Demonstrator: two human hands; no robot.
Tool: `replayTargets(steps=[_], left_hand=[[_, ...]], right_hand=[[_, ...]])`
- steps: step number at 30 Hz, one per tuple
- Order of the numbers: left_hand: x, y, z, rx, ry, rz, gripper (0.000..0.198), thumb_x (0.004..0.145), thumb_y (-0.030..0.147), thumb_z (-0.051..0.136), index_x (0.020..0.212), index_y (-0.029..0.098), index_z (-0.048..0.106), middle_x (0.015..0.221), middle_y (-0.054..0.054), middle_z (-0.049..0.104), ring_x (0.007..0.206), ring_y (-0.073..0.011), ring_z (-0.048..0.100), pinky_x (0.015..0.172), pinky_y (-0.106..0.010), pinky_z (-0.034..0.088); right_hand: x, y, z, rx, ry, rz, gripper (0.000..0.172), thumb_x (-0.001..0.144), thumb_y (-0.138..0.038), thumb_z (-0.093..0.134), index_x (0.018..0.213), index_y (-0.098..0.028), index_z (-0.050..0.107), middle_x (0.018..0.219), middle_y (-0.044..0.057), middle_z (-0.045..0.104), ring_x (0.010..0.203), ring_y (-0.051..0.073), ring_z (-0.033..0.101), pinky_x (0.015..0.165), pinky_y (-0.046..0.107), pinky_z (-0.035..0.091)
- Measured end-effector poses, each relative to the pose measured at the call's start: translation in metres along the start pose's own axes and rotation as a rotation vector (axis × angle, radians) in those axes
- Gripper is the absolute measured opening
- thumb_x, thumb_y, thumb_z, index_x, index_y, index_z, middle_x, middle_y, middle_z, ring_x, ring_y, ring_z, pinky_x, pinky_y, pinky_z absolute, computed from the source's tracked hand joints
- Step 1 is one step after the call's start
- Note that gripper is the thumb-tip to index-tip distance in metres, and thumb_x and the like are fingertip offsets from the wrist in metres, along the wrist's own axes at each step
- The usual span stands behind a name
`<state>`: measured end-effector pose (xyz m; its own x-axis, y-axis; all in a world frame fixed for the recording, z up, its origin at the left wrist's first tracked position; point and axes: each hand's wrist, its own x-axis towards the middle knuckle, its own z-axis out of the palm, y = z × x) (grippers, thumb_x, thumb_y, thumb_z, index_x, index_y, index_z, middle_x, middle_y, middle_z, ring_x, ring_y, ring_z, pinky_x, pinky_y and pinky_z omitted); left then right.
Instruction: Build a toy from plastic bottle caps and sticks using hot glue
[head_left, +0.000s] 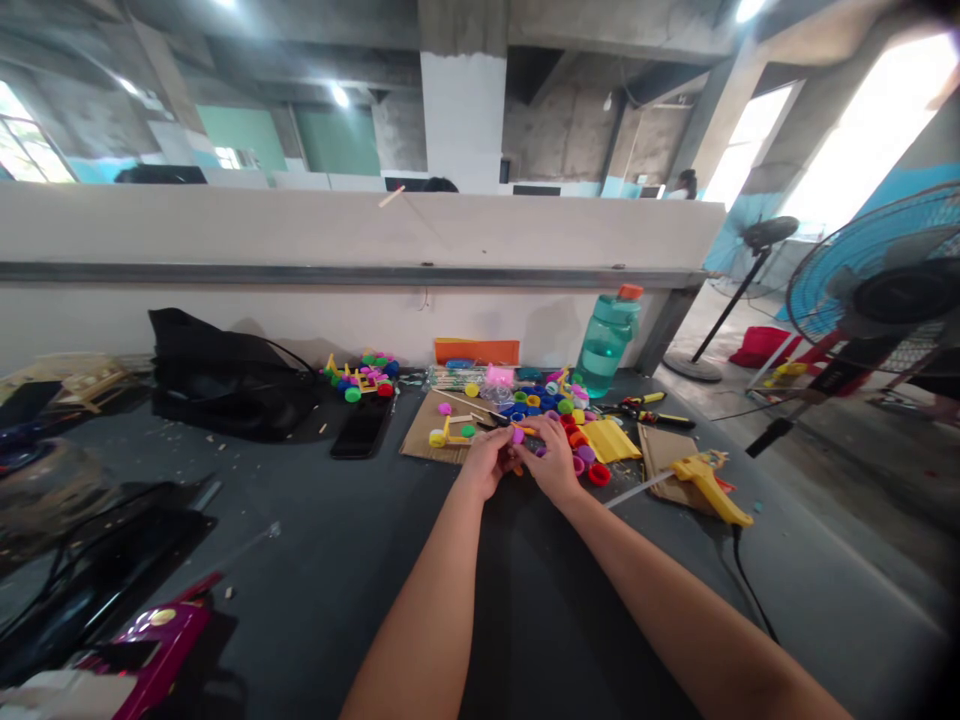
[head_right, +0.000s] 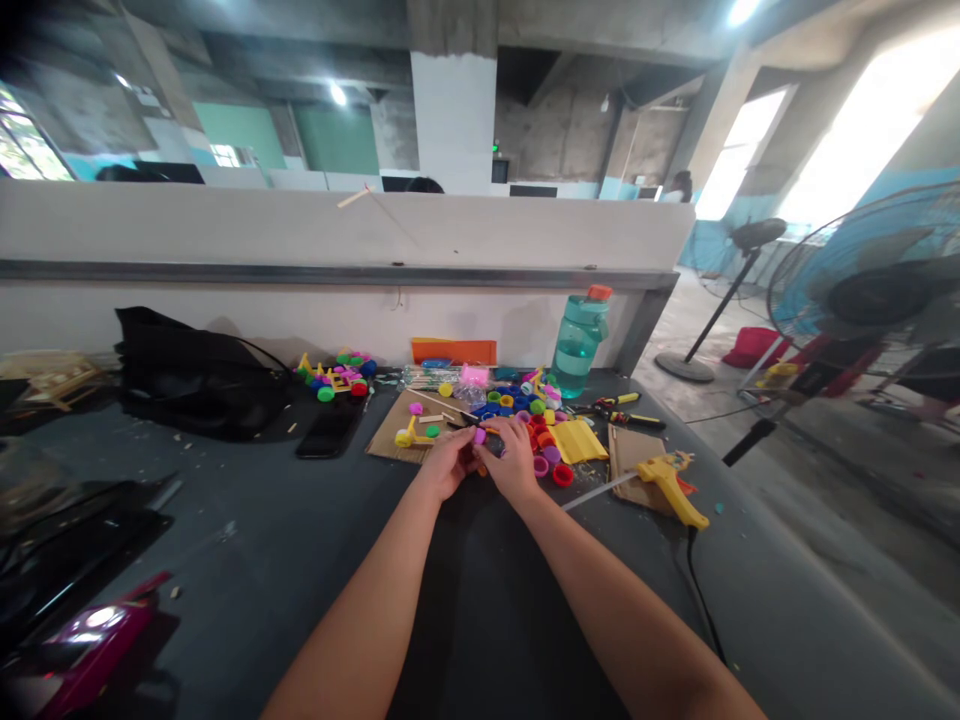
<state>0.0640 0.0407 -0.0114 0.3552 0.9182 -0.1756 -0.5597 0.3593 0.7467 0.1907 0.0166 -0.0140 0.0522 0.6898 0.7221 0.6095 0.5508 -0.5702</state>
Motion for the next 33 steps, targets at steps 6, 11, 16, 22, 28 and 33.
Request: replayTargets(steps=[6, 11, 16, 22, 28, 33], left_hand=[[0.0002, 0.0008, 0.0006, 0.007, 0.01, -0.008, 0.023, 0.065, 0.032, 0.074, 0.076, 0.013, 0.065, 0.065, -0.001, 0.061, 0.05, -0.0076, 0.053, 0.051, -0.022, 0.05], [0.0013, 0.0, 0.0003, 0.013, 0.008, -0.008, 0.023, 0.067, 0.033, 0.073, 0.076, 0.013, 0.064, 0.059, 0.001, 0.058, 0.05, -0.008, 0.054, 0.051, -0.022, 0.05], [0.0013, -0.0013, 0.0002, 0.024, -0.007, -0.01, 0.021, 0.066, 0.03, 0.074, 0.073, 0.013, 0.064, 0.057, 0.001, 0.057, 0.051, -0.0087, 0.054, 0.054, -0.024, 0.052], [-0.001, -0.0018, 0.0035, 0.042, 0.022, 0.006, 0.021, 0.065, 0.029, 0.075, 0.07, 0.012, 0.064, 0.057, -0.001, 0.06, 0.049, -0.0089, 0.055, 0.05, -0.022, 0.049], [-0.0011, -0.0009, 0.0041, 0.031, 0.047, 0.025, 0.024, 0.068, 0.034, 0.071, 0.072, 0.012, 0.064, 0.058, -0.001, 0.061, 0.05, -0.0097, 0.057, 0.051, -0.023, 0.05], [-0.0003, -0.0003, 0.0026, 0.023, 0.035, 0.024, 0.025, 0.065, 0.033, 0.075, 0.072, 0.012, 0.063, 0.061, -0.001, 0.062, 0.052, -0.0098, 0.058, 0.052, -0.023, 0.051]], right_hand=[[0.0003, -0.0022, -0.0017, -0.002, -0.01, -0.008, 0.021, 0.073, -0.024, 0.066, 0.094, -0.025, 0.065, 0.096, 0.004, 0.065, 0.097, 0.023, 0.056, 0.095, 0.044, 0.038], [0.0002, 0.0004, -0.0013, -0.011, -0.002, -0.002, 0.022, 0.075, -0.024, 0.065, 0.097, -0.024, 0.065, 0.097, 0.005, 0.065, 0.097, 0.023, 0.056, 0.093, 0.043, 0.039], [0.0012, -0.0003, -0.0027, -0.024, 0.029, 0.017, 0.019, 0.076, -0.025, 0.063, 0.094, -0.024, 0.065, 0.094, 0.005, 0.065, 0.096, 0.024, 0.056, 0.091, 0.044, 0.04], [0.0001, -0.0045, -0.0053, 0.048, -0.051, 0.023, 0.029, 0.078, -0.023, 0.059, 0.107, -0.023, 0.061, 0.105, 0.006, 0.064, 0.101, 0.023, 0.056, 0.094, 0.044, 0.04], [0.0004, -0.0019, -0.0052, 0.077, -0.038, 0.035, 0.02, 0.081, -0.024, 0.058, 0.099, -0.023, 0.064, 0.099, 0.005, 0.066, 0.097, 0.022, 0.058, 0.091, 0.041, 0.042], [0.0014, 0.0034, -0.0035, 0.084, 0.012, 0.052, 0.015, 0.078, -0.027, 0.063, 0.092, -0.024, 0.064, 0.091, 0.004, 0.066, 0.091, 0.022, 0.057, 0.086, 0.039, 0.044]])
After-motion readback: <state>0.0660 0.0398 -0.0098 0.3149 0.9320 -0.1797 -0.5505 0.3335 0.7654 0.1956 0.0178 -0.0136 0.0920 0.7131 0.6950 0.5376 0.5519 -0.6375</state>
